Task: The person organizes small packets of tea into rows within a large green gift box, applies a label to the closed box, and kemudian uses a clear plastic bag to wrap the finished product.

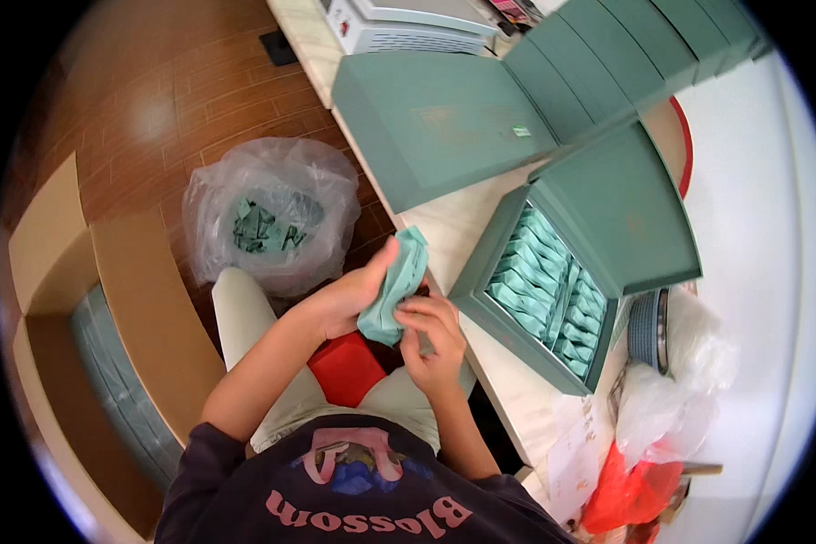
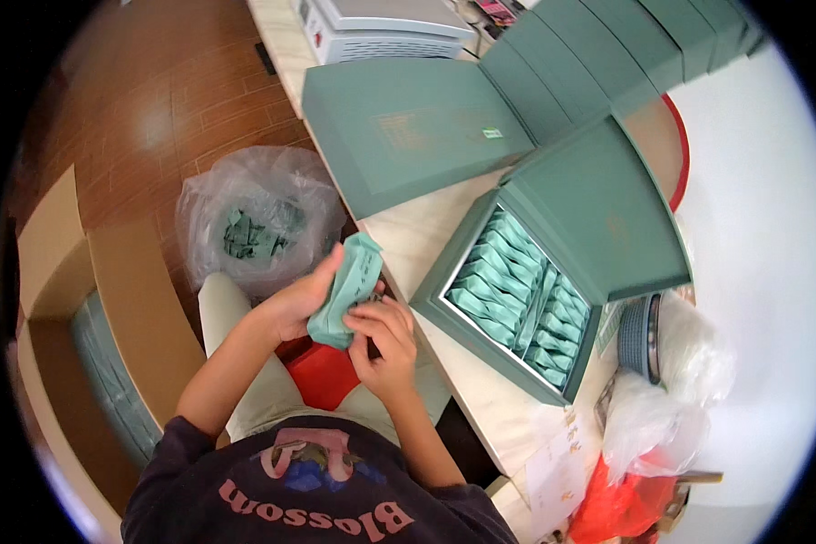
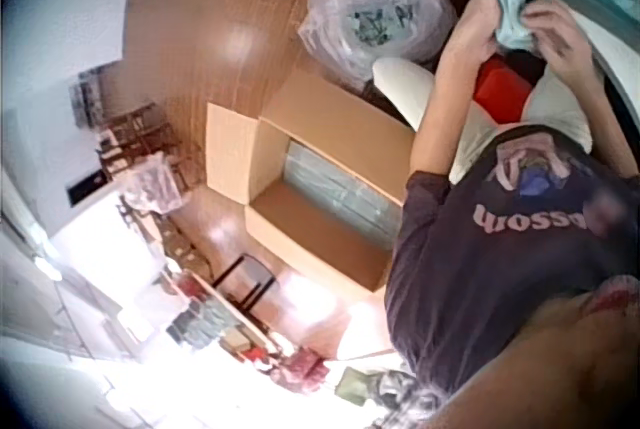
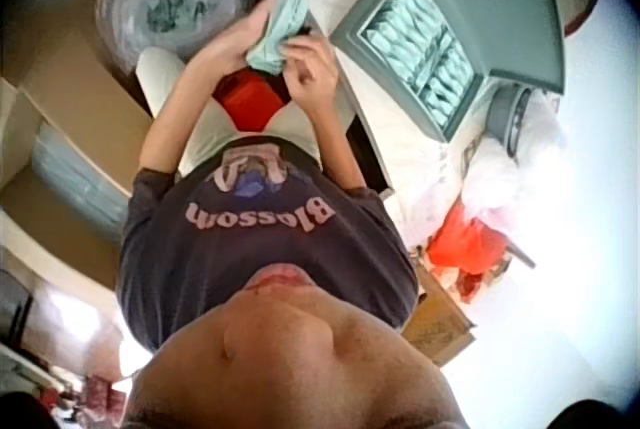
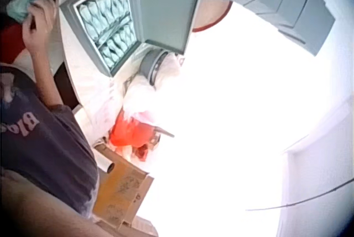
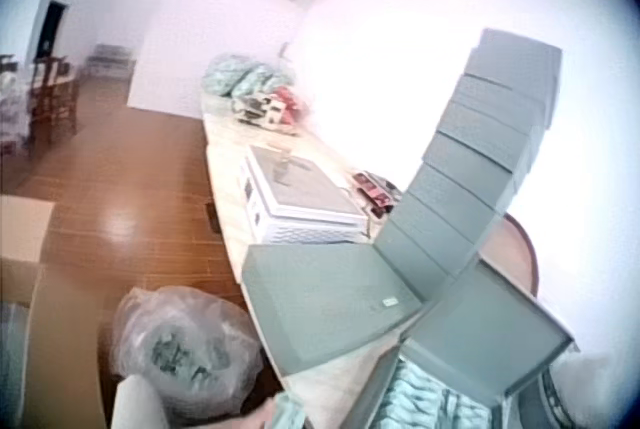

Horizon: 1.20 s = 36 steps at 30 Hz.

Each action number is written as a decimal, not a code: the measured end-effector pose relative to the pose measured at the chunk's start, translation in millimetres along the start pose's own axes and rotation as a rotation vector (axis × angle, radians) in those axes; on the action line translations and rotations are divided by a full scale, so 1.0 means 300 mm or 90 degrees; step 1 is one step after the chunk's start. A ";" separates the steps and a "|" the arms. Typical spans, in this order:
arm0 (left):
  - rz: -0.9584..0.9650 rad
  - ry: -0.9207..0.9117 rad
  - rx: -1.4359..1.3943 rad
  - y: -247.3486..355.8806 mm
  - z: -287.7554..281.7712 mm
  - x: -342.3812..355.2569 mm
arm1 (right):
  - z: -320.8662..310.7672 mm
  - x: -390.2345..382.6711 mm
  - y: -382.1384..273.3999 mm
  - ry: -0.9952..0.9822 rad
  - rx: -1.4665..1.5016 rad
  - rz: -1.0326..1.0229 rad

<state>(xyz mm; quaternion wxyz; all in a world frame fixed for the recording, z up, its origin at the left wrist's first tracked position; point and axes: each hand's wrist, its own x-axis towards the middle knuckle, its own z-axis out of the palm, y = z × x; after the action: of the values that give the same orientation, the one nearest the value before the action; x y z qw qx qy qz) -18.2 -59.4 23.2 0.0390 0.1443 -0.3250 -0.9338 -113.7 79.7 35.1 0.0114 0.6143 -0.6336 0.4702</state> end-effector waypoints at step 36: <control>-0.047 0.140 0.294 -0.017 0.469 0.118 | -0.468 -0.010 -0.018 -0.108 -0.153 -0.245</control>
<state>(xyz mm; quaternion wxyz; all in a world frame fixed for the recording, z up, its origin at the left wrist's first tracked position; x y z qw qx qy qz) -93.4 22.4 116.4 0.0064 0.2621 -0.5178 -0.8143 -187.7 168.8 114.6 0.1205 0.7553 -0.5549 0.3274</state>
